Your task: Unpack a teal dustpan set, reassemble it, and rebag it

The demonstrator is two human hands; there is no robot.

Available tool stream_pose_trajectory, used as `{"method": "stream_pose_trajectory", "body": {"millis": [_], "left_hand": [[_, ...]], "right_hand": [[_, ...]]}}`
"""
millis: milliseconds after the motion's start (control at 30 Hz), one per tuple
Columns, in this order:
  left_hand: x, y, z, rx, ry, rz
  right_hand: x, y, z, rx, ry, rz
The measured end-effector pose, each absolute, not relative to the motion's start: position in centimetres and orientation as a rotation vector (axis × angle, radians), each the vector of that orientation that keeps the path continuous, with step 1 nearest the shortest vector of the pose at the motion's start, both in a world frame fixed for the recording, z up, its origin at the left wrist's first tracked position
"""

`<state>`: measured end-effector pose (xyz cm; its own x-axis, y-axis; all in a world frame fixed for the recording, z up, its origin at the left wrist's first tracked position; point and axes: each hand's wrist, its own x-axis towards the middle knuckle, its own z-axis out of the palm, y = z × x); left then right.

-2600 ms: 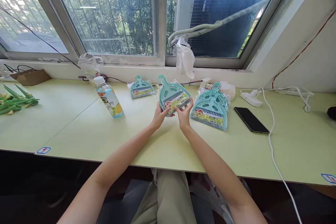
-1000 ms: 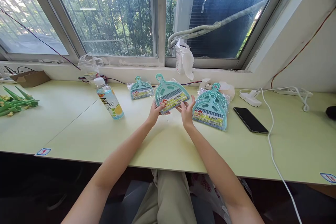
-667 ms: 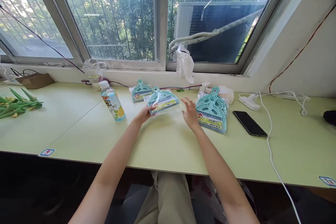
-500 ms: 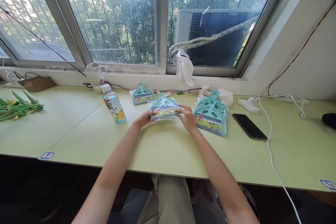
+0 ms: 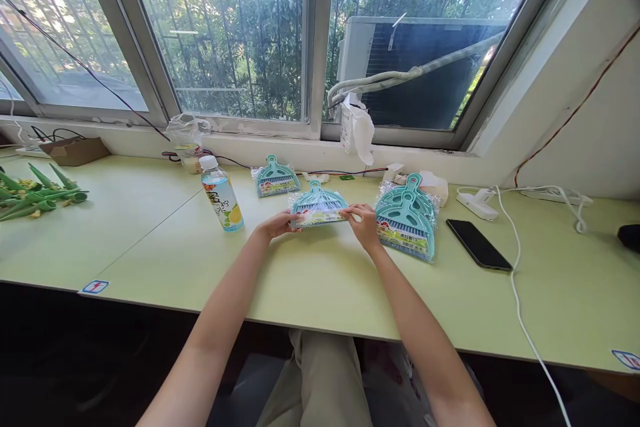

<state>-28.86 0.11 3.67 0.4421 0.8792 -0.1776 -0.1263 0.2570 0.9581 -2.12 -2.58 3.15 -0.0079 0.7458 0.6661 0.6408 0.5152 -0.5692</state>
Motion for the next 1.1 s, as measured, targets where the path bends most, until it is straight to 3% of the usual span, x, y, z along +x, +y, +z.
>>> {"method": "stream_pose_trajectory", "body": {"millis": [433,567,800,1100], "left_hand": [[-27.8,-1.1,5.0,1.314,0.762,0.692],[-27.9,-1.2,5.0,1.349,0.777,0.708],[-27.8,-1.4,4.9,1.376,0.796,0.718],[-27.6,-1.1,5.2,1.42,0.618,0.825]], "right_hand": [[-2.6,-3.2,3.1,-1.172,-1.546,-0.008],[-2.9,-3.2,3.2,-1.066,-1.427,0.261],[-2.9,-2.7,3.0,-1.018,-1.105,1.114],[-2.8,-2.3,3.1,-0.952,-0.84,1.143]]}}
